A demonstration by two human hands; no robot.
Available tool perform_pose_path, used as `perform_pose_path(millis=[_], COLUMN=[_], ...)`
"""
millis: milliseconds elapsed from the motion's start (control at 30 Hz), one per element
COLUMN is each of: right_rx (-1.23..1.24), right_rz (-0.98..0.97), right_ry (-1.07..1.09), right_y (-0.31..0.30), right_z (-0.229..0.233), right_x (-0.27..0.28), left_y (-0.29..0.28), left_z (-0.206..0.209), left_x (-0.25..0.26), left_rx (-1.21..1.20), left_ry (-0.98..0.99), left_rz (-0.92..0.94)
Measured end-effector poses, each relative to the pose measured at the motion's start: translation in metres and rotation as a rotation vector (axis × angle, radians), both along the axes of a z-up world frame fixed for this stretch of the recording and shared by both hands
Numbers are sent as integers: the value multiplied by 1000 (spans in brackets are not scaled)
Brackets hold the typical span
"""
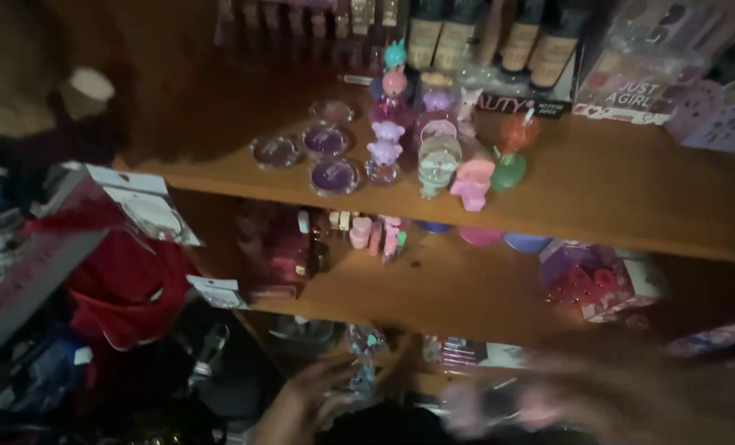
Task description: Organizing and inspecting various cosmetic products on a retail shelf
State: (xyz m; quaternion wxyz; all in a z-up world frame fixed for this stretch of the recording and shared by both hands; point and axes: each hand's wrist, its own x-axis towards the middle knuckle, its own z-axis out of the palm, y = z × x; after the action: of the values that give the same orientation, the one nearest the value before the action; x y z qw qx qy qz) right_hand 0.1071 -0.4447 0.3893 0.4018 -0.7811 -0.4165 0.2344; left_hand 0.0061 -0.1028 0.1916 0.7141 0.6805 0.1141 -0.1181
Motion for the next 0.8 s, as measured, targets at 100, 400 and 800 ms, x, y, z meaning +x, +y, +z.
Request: perform_pose_path(millis=[100, 400, 800], right_rx=[-233, 31, 412], right_rz=[161, 12, -700], right_ry=[-640, -494, 77], right_y=[5, 22, 45], right_z=[-52, -128, -276], right_x=[-30, -5, 40], left_y=[-16, -72, -100], left_z=[-10, -65, -99], left_x=[9, 46, 104], left_rx=[314, 142, 64], left_ry=[-661, -552, -533], left_rz=[-212, -251, 45])
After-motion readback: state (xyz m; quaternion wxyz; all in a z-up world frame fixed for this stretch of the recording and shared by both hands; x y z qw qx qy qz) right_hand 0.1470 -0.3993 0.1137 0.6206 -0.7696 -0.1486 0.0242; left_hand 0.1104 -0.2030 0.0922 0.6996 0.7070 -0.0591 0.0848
